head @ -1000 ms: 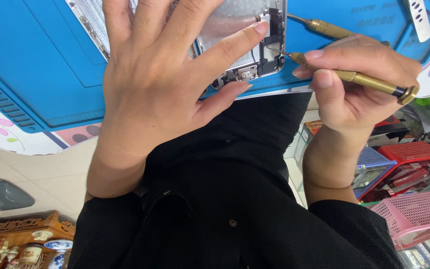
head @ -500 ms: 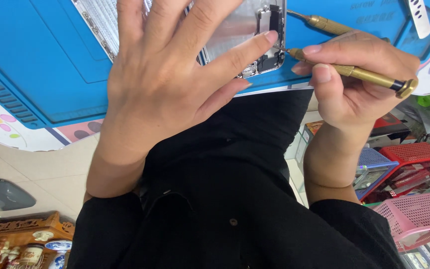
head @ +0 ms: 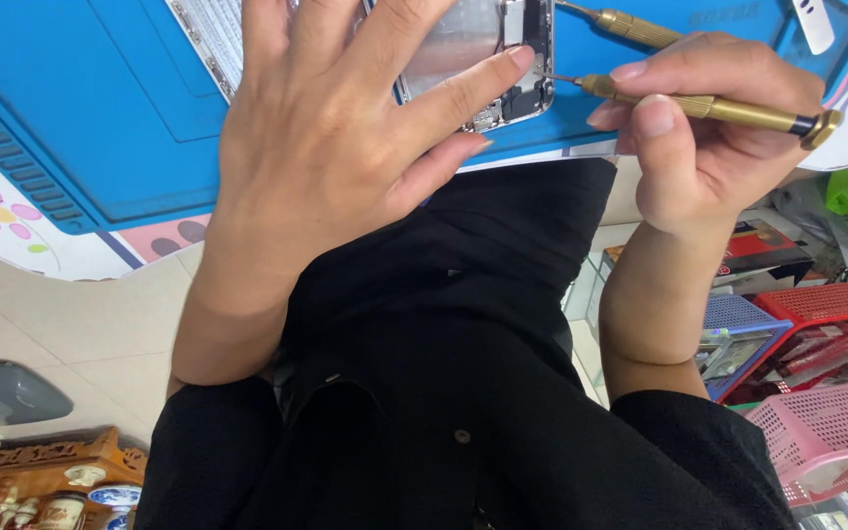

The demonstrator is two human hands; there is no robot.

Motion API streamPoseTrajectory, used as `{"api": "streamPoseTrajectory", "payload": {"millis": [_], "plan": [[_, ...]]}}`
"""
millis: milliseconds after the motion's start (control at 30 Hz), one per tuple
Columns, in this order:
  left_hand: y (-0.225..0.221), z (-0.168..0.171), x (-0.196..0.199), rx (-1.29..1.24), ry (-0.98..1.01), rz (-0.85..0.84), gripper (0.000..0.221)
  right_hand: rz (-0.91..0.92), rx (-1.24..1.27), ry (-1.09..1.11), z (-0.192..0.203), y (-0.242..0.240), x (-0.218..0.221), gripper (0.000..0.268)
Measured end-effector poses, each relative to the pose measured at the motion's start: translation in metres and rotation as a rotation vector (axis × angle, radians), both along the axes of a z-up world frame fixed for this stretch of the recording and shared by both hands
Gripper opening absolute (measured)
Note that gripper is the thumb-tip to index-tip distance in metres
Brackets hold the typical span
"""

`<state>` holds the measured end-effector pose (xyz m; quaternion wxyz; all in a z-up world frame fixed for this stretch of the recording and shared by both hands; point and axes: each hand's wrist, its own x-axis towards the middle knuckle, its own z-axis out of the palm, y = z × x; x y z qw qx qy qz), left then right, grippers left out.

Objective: The recorder is unscrewing and disassembling components within a mobile phone housing using a precision screwdriver.

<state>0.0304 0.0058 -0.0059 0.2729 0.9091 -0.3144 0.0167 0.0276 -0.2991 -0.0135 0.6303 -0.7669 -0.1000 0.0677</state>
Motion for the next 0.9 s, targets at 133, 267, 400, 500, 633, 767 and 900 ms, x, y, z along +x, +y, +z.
{"api": "streamPoseTrajectory", "payload": {"millis": [133, 267, 400, 500, 633, 767, 900], "plan": [[-0.001, 0.001, -0.002, -0.005, -0.003, 0.021, 0.055, -0.004, 0.036, -0.043, -0.007, -0.003, 0.002, 0.018], [-0.003, -0.001, -0.003, -0.008, -0.037, 0.052, 0.059, 0.038, 0.054, -0.108, -0.011, -0.004, 0.003, 0.020], [-0.003, 0.000, -0.007, 0.017, -0.055, 0.060, 0.060, -0.024, 0.069, -0.111, -0.013, -0.001, -0.001, 0.023], [-0.004, 0.001, -0.006, 0.049, -0.096, 0.056, 0.059, -0.061, 0.136, -0.141, -0.019, -0.003, -0.002, 0.029], [-0.002, -0.001, -0.005, -0.019, -0.090, 0.072, 0.059, -0.034, 0.053, -0.149, -0.018, 0.001, -0.006, 0.031], [-0.002, 0.005, -0.005, -0.018, -0.075, 0.104, 0.057, 0.066, -0.109, -0.218, -0.015, 0.005, -0.005, 0.029], [-0.001, -0.001, -0.007, -0.031, -0.132, 0.106, 0.050, 0.052, -0.070, -0.207, -0.020, 0.005, -0.008, 0.025]]}}
